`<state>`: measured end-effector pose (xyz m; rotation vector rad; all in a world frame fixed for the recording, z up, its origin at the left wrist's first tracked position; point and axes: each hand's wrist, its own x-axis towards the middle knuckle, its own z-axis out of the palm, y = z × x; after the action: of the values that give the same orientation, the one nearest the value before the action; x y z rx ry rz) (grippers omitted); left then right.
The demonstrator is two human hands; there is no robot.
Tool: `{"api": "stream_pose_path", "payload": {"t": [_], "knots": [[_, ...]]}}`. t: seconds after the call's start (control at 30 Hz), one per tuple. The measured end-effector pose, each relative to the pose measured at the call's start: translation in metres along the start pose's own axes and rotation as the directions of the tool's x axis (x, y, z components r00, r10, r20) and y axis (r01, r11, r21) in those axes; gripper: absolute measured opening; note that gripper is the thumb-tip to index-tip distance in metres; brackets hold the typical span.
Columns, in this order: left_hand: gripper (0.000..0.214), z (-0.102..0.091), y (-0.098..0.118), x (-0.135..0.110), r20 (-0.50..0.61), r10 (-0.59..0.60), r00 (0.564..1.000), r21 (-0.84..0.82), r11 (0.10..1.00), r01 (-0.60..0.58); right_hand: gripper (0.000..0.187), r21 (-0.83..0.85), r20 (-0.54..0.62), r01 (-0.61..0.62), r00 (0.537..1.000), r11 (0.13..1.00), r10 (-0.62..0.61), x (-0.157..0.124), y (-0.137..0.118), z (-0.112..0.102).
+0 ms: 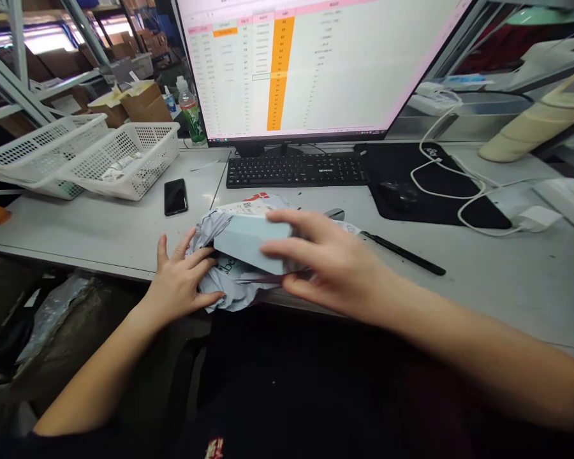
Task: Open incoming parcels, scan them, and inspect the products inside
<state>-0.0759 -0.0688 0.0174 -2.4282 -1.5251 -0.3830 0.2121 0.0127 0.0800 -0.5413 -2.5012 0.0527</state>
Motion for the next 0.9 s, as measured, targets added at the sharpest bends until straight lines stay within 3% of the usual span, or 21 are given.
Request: {"api": "stream_pose_path", "payload": {"t": [0.13, 0.2, 0.27, 0.3, 0.37, 0.47, 0.53, 0.6, 0.67, 0.7, 0.77, 0.9], "knots": [[0.043, -0.014, -0.002, 0.002, -0.007, -0.073, 0.997, -0.022, 0.997, 0.073, 0.033, 0.16, -0.079, -0.228, 0.967, 0.96, 0.243, 0.003, 0.007, -0.027], [0.047, -0.019, -0.004, 0.006, 0.027, -0.141, 0.99, -0.08, 0.987, 0.143, 0.036, 0.242, -0.122, -0.244, 0.953, 0.939, 0.279, 0.006, 0.006, -0.029], [0.05, -0.022, -0.007, 0.012, 0.116, -0.189, 0.975, -0.164, 0.964, 0.207, 0.036, 0.363, -0.251, -0.175, 0.927, 0.915, 0.277, 0.012, 0.003, -0.028], [0.05, -0.023, -0.008, 0.014, 0.167, -0.193, 0.967, -0.193, 0.955, 0.224, 0.035, 0.432, -0.337, -0.115, 0.9, 0.895, 0.278, 0.016, 0.002, -0.027], [0.054, -0.022, -0.009, 0.016, 0.245, -0.159, 0.956, -0.203, 0.956, 0.211, 0.03, 0.578, -0.499, 0.023, 0.8, 0.815, 0.332, 0.029, 0.006, -0.025], [0.078, -0.011, 0.002, 0.01, 0.286, -0.086, 0.954, -0.157, 0.978, 0.135, 0.025, 0.797, -0.557, 0.21, 0.619, 0.566, 0.554, 0.049, 0.034, -0.018], [0.089, 0.003, 0.014, 0.003, 0.294, -0.05, 0.954, -0.129, 0.987, 0.091, 0.022, 0.902, -0.428, 0.281, 0.494, 0.328, 0.757, 0.058, 0.062, -0.012], [0.087, 0.017, 0.024, -0.004, 0.281, -0.05, 0.958, -0.078, 0.994, 0.074, 0.017, 0.957, -0.176, 0.28, 0.349, 0.077, 0.921, 0.061, 0.086, -0.004], [0.084, 0.028, 0.03, -0.01, 0.252, -0.058, 0.966, -0.031, 0.997, 0.067, 0.009, 0.958, 0.08, 0.256, 0.199, -0.131, 0.977, 0.061, 0.102, 0.003], [0.084, 0.031, 0.03, -0.012, 0.235, -0.057, 0.97, -0.016, 0.998, 0.063, 0.006, 0.947, 0.172, 0.247, 0.146, -0.204, 0.974, 0.06, 0.105, 0.006], [0.084, 0.034, 0.026, -0.018, 0.196, -0.046, 0.979, -0.002, 0.999, 0.048, 0.003, 0.925, 0.281, 0.235, 0.1, -0.297, 0.955, 0.057, 0.107, 0.013], [0.074, 0.037, 0.01, -0.031, 0.093, -0.08, 0.992, 0.005, 0.997, 0.08, 0.005, 0.893, 0.362, 0.236, 0.133, -0.384, 0.923, 0.049, 0.098, 0.026]]}}
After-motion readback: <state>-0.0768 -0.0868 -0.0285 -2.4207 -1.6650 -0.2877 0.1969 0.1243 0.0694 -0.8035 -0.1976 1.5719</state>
